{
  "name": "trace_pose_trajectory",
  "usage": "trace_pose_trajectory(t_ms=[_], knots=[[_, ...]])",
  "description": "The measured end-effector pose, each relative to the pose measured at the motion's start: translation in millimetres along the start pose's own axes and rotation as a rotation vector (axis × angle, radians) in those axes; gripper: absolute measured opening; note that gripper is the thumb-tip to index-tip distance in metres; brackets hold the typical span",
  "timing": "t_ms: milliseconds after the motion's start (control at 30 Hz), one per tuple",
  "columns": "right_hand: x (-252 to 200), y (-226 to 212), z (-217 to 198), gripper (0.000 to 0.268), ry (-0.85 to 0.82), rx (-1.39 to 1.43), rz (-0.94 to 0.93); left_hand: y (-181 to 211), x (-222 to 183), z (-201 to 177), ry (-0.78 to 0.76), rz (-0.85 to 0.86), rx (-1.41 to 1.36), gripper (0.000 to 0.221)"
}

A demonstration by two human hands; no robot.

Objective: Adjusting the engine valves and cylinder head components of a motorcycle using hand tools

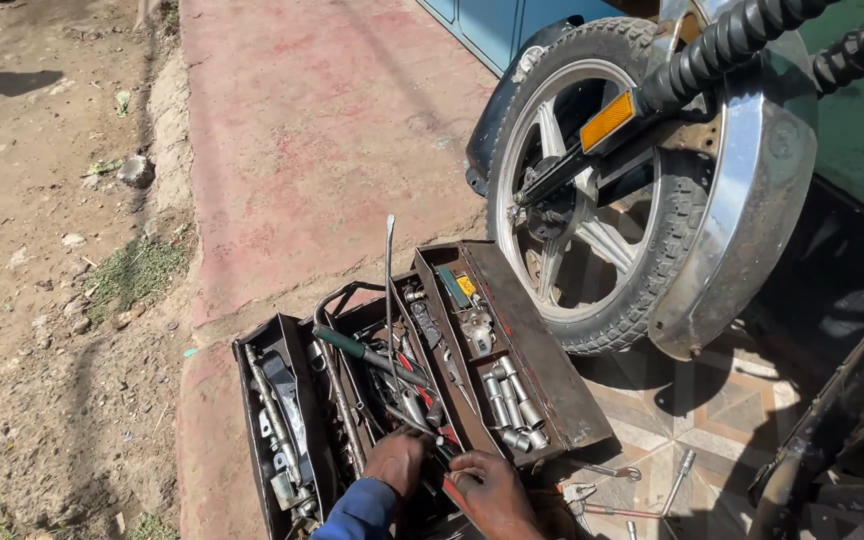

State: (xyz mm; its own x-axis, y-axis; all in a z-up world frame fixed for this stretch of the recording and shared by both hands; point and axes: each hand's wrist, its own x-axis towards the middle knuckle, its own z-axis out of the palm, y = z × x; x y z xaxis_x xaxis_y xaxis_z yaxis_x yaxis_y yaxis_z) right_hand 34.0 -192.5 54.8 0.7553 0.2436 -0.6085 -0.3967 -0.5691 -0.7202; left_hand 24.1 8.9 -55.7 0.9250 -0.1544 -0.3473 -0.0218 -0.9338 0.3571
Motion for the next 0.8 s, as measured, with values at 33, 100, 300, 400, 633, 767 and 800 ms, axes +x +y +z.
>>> trace_pose_trajectory(t_ms=[33, 100, 300, 400, 633, 767, 800], knots=[[-3.2, -1.2, -1.7, 0.01, 0.008, 0.014, -0.001, 16.0, -15.7, -22.6, -0.004, 0.01, 0.012, 0.042], [-4.0, -3.1, -9.1, 0.046, -0.159, 0.199, -0.1, 49.3, -39.3, -67.4, 0.467, -0.149, -0.478, 0.061], [-29.9, -88.2, -16.7, 0.028, 0.038, 0.162, -0.338, 175.5, -101.9, -267.5, 0.578, -0.163, -0.919, 0.022], [-81.8, -131.2, -39.1, 0.016, -0.293, 0.951, -0.717, 227.8, -139.6, -337.5, 0.582, -0.091, -1.08, 0.031], [-345.6, -165.4, -179.6, 0.026, 0.165, 0.877, -0.688, 402.9, -213.1, -423.2, 0.563, 0.519, -0.894, 0.021], [-415.5, -121.6, -247.2, 0.054, 0.542, 1.063, -0.624, 515.3, -190.1, -422.6, 0.574, 0.803, -0.893, 0.023], [-426.6, -103.0, -261.2, 0.069, 0.565, 0.851, -0.886, 540.5, -178.5, -417.0, 0.631, 0.804, -0.862, 0.025]])
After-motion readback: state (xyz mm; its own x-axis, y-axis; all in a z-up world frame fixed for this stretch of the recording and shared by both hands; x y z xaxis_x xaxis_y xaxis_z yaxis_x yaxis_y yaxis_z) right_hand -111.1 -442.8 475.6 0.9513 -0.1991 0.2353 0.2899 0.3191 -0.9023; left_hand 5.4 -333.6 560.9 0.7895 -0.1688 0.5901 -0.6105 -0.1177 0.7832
